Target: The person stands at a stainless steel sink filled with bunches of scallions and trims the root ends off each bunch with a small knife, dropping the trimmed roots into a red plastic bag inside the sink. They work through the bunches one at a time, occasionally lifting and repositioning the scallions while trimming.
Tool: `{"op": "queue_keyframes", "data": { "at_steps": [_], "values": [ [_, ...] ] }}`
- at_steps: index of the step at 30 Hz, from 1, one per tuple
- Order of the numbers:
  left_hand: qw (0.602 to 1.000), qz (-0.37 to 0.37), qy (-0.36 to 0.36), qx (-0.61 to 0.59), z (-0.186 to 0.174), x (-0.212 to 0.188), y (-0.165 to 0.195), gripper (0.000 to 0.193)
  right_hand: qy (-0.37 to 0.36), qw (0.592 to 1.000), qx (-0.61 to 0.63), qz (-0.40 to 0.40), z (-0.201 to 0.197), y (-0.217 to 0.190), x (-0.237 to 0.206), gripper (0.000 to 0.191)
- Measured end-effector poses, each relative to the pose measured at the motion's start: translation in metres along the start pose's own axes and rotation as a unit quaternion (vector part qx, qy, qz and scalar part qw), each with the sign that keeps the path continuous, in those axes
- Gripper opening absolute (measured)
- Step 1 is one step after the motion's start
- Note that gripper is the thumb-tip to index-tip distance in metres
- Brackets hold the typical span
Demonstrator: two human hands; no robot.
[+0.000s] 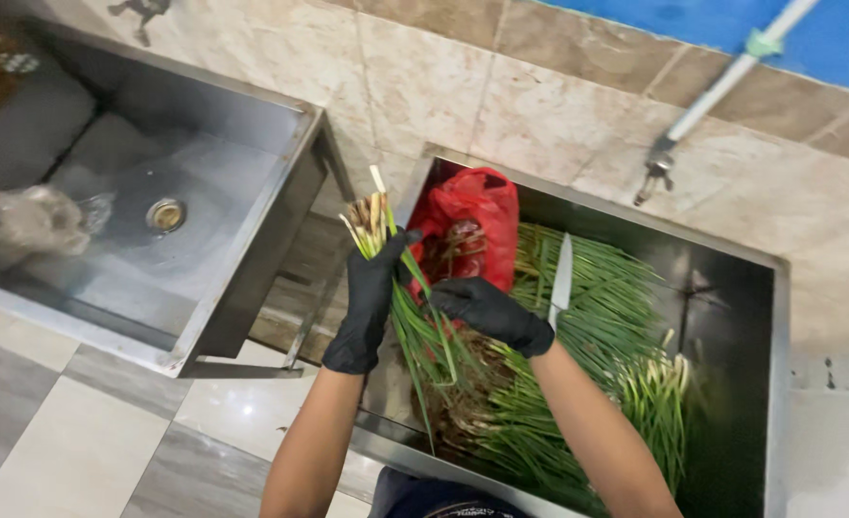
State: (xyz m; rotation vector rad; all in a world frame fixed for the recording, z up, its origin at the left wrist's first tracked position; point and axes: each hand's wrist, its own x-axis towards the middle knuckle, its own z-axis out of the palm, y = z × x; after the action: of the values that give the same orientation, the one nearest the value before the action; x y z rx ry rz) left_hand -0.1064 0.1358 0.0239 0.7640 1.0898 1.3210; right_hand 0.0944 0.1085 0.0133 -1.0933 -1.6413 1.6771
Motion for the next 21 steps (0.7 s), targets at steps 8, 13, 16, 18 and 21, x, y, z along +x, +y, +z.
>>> {"op": "queue_keyframes", "data": {
  "at_steps": [8, 13, 16, 18, 21],
  "values": [
    [0.992, -0.024, -0.12, -0.039, 0.053, -0.011, -0.014, 0.024, 0.066, 0.997, -0.003, -0.03, -0.036, 0.008, -0.08, 0.022],
    [0.98, -0.054, -0.183, -0.061, 0.074, -0.026, -0.027, 0.024, 0.124, 0.986, 0.108, -0.025, -0.047, 0.027, -0.121, 0.018],
    [0.989, -0.029, -0.144, 0.023, 0.085, -0.039, -0.043, 0.025, 0.291, 0.953, -0.004, -0.08, -0.04, 0.036, -0.137, 0.018],
    [0.991, -0.018, -0.12, 0.056, 0.092, -0.046, -0.051, 0.02, 0.299, 0.949, 0.061, -0.078, -0.036, 0.04, -0.146, 0.021],
    [0.997, -0.005, -0.078, 0.026, 0.094, -0.053, -0.054, 0.02, 0.301, 0.952, 0.016, -0.058, -0.028, 0.046, -0.158, 0.022]
  ]
}}
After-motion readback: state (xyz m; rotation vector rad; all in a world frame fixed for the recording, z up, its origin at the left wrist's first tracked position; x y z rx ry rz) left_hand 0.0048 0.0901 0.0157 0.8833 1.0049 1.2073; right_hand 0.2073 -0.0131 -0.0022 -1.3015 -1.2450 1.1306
